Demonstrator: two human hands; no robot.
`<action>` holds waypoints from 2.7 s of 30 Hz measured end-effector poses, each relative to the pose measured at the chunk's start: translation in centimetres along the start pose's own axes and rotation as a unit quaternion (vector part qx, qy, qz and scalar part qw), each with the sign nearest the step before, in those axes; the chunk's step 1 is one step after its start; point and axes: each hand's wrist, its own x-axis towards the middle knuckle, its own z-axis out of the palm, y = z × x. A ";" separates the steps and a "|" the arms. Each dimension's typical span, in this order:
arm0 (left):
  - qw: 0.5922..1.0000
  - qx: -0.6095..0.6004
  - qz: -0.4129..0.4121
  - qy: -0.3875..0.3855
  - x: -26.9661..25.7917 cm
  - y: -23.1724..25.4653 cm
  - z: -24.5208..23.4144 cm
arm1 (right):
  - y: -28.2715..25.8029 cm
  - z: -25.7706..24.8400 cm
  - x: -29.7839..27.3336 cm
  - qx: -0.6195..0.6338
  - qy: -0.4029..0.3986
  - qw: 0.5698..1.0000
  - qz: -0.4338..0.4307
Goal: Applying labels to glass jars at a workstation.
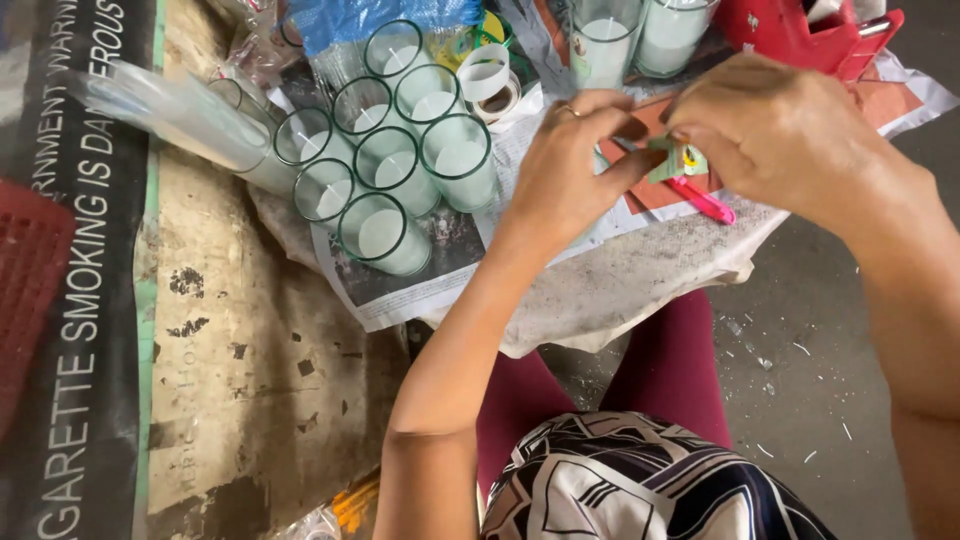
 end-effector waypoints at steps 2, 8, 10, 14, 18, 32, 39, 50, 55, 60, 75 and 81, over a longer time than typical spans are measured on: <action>0.999 -0.029 -0.017 -0.003 0.0 0.2 0.4 | -1.4 -0.3 0.5 -0.004 0.012 0.999 -0.053; 0.942 -0.261 -0.066 0.200 -3.7 0.6 1.2 | -3.8 6.4 -1.5 0.355 0.200 0.890 0.205; 0.917 -0.313 -0.077 0.234 -4.4 0.6 1.7 | -4.1 10.1 -1.5 0.560 0.288 0.744 0.222; 0.915 -0.288 -0.054 0.277 -5.1 -0.5 3.1 | -3.8 13.2 -0.9 0.583 0.330 0.706 0.230; 0.931 -0.225 -0.046 0.282 -7.1 -1.0 2.1 | -2.6 13.1 -1.1 0.526 0.341 0.747 0.221; 0.830 -0.494 -0.246 0.080 -7.0 -9.6 7.1 | -3.5 8.8 -4.7 0.631 0.234 0.676 0.299; 0.750 -0.552 -0.355 0.080 -5.2 -6.9 6.4 | -4.2 9.2 -3.5 0.397 0.105 0.856 0.315; 0.836 -0.506 -0.211 -0.021 -6.3 -6.6 5.2 | -3.5 10.1 -3.8 0.344 0.096 0.877 0.321; 0.854 -0.488 -0.179 0.010 -6.6 -6.6 5.6 | -2.7 11.0 -4.5 0.328 0.100 0.891 0.297; 0.860 -0.407 -0.302 0.056 -6.8 -5.8 4.3 | 9.7 6.8 -9.4 0.108 0.254 0.935 0.224; 0.851 -0.461 -0.241 0.072 -7.7 -5.8 5.1 | 21.1 -1.3 -4.9 0.245 -0.043 0.756 0.606; 0.857 -0.449 -0.244 0.062 -7.3 -5.6 4.8 | 18.0 -0.3 -10.2 0.326 0.171 0.716 0.593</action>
